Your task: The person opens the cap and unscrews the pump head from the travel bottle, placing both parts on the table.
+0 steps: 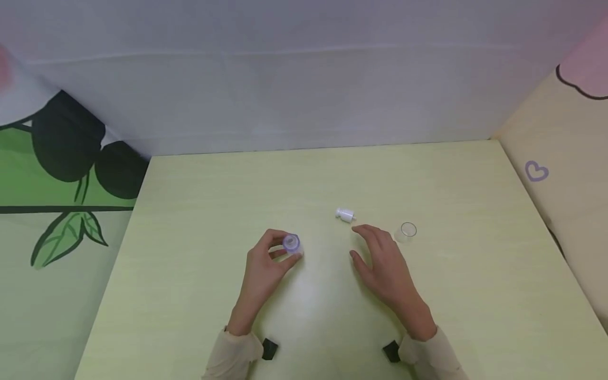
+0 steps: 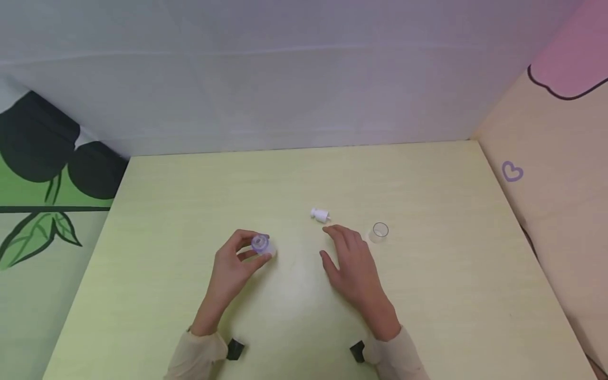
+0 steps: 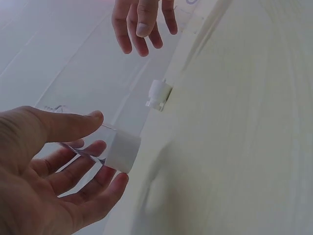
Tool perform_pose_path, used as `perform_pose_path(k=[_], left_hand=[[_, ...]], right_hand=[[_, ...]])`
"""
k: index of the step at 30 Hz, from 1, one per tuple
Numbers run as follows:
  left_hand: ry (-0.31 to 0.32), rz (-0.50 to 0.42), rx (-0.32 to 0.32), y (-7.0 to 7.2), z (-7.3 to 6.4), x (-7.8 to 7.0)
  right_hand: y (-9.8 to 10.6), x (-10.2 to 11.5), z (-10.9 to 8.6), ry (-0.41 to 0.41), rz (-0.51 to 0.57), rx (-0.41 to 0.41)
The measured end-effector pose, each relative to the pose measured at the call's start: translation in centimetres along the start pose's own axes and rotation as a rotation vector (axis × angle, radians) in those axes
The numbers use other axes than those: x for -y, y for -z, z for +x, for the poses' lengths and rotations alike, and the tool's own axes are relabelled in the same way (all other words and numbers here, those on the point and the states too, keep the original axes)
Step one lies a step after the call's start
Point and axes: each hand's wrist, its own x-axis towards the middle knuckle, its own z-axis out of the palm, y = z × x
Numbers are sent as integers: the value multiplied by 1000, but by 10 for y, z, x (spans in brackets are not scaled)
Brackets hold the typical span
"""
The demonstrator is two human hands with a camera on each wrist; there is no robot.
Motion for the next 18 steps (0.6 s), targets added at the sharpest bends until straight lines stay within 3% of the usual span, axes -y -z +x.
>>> perform_pose_path(k=[6, 18], left_hand=[[42, 34, 25, -1, 2, 6], [66, 53, 47, -4, 4, 13]], right_hand=[[4, 2, -4, -8, -7, 9], [25, 7, -15, 51, -35, -59]])
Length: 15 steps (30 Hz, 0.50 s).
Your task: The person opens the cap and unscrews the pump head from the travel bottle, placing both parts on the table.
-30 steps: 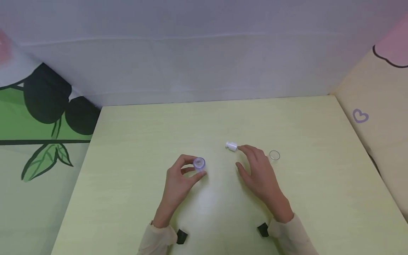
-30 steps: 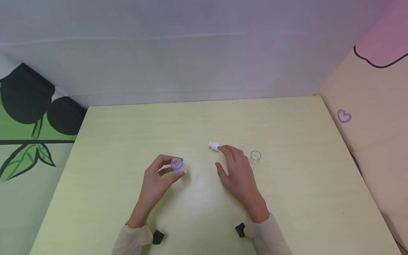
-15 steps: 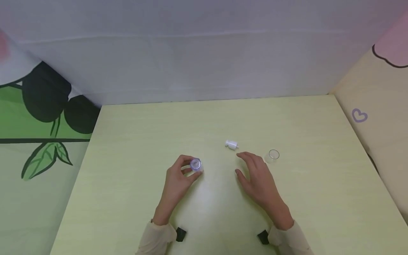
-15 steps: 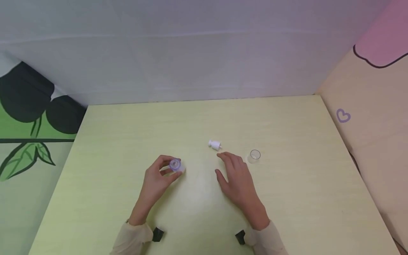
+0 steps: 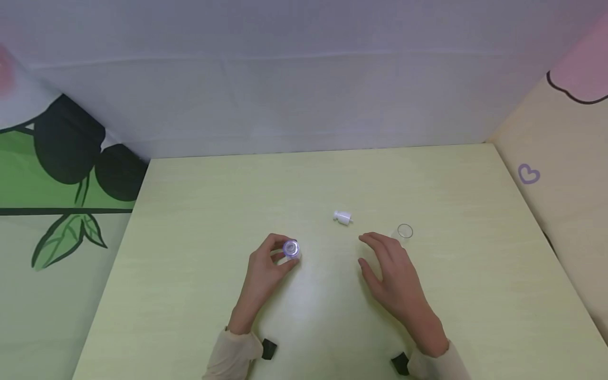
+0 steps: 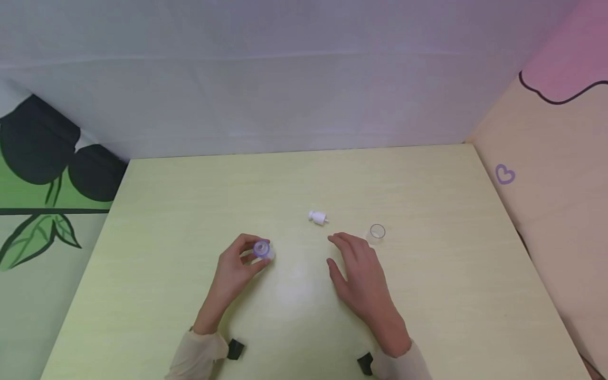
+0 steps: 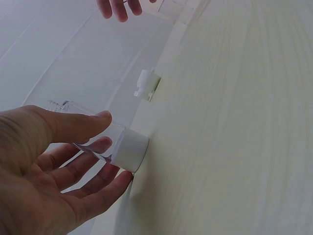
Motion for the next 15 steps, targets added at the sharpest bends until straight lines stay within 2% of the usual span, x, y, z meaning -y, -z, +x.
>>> perform_pose_path(k=[6, 9, 13, 15], left_hand=[[6, 18, 29, 0, 1, 2], [-11, 33, 54, 1, 2, 3], [-68, 93, 95, 12, 0, 2], [-113, 141, 108, 21, -2, 1]], right_hand=[[19, -4, -7, 3, 10, -28], [28, -12, -9, 32, -1, -84], [43, -24, -11, 66, -31, -145], [52, -32, -12, 71, -49, -149]])
